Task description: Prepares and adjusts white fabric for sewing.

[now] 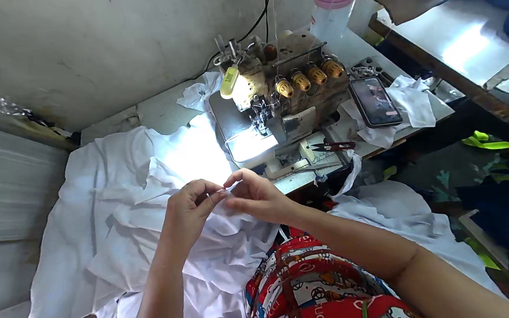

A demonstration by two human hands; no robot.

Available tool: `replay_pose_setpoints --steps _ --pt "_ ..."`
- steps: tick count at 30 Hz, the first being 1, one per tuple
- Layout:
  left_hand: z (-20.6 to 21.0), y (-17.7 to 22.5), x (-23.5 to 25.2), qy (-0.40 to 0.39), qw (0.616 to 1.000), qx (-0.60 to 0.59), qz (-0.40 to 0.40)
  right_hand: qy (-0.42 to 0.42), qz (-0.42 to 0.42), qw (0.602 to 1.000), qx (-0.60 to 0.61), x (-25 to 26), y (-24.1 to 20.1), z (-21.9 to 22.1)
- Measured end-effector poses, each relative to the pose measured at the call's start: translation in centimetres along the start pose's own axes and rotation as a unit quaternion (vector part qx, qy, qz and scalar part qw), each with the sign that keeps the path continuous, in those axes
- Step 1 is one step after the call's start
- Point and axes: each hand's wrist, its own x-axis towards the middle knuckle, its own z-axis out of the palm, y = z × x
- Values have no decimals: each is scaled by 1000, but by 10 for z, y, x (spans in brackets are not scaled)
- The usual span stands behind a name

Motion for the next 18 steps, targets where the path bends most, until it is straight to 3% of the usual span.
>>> replay_pose_setpoints --steps 4,9,18 --pt "0 -2 -3 32 999 20 31 -10 14 999 -31 -10 14 1" --pt "-3 4 -3 10 1000 1 -16 23 17 997 -68 -14 14 -6" --pt "-6 0 -4 -1 999 -34 8 9 -7 996 -83 -16 16 -6"
